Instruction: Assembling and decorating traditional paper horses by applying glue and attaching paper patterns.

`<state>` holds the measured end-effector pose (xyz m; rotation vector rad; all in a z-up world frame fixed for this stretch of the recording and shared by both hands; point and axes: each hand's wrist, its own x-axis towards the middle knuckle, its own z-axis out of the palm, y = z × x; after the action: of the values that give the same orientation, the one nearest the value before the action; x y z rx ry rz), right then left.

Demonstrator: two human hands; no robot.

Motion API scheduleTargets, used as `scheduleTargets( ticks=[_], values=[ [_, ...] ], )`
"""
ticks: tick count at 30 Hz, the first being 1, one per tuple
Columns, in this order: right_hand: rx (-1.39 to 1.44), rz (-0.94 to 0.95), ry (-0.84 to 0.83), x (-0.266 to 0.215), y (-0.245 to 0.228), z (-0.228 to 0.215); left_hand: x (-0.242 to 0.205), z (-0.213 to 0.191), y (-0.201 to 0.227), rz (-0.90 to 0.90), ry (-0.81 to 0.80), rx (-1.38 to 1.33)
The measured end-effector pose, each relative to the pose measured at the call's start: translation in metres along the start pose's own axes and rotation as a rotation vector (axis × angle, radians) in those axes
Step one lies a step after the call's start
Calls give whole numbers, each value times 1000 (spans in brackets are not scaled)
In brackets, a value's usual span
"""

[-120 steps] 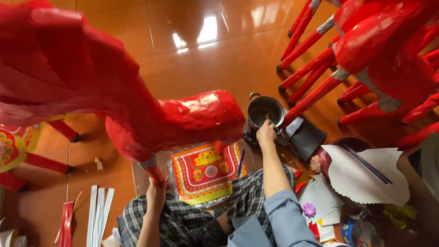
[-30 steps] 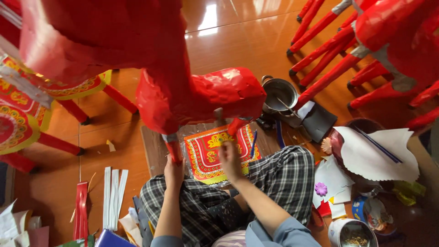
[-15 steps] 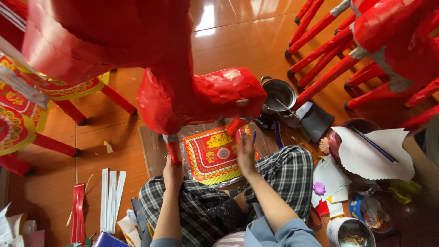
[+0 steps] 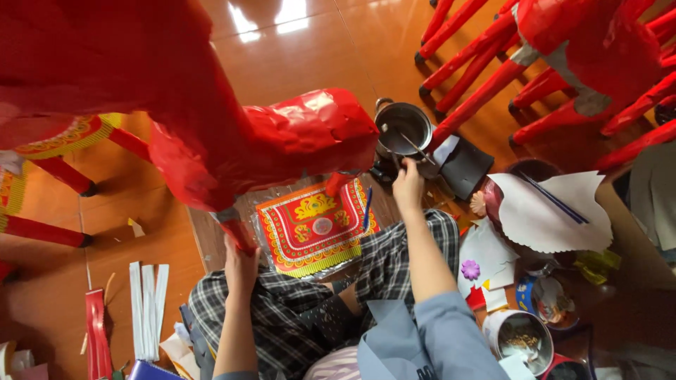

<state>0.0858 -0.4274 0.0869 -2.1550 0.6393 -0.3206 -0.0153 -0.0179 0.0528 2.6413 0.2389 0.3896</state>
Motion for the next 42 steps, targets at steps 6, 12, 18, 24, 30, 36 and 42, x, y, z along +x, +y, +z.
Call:
scheduleTargets(
  ticks=[6,12,18,24,30,36,42],
  values=[
    [-700,-105,-189,75,9,7,-39,-5,1,-86,116,-385],
    [-184,-33,-222,44,33,32,-56,-14,25,-135,-201,-319],
    [369,390,-258,65,110,58,-55,72,-6,136,-98,-188],
    [830,211,-330,-15,6,-64,-57,76,14,335,-451,125],
    [791,134,-621,-95,4,-113,-38,76,19,265,-792,234],
    [82,12,-881,-149,-48,-36,-48,105,5,150,-887,419],
    [-658,-383,-740,-127,-22,72,-49,100,3,95,-850,426]
  ],
)
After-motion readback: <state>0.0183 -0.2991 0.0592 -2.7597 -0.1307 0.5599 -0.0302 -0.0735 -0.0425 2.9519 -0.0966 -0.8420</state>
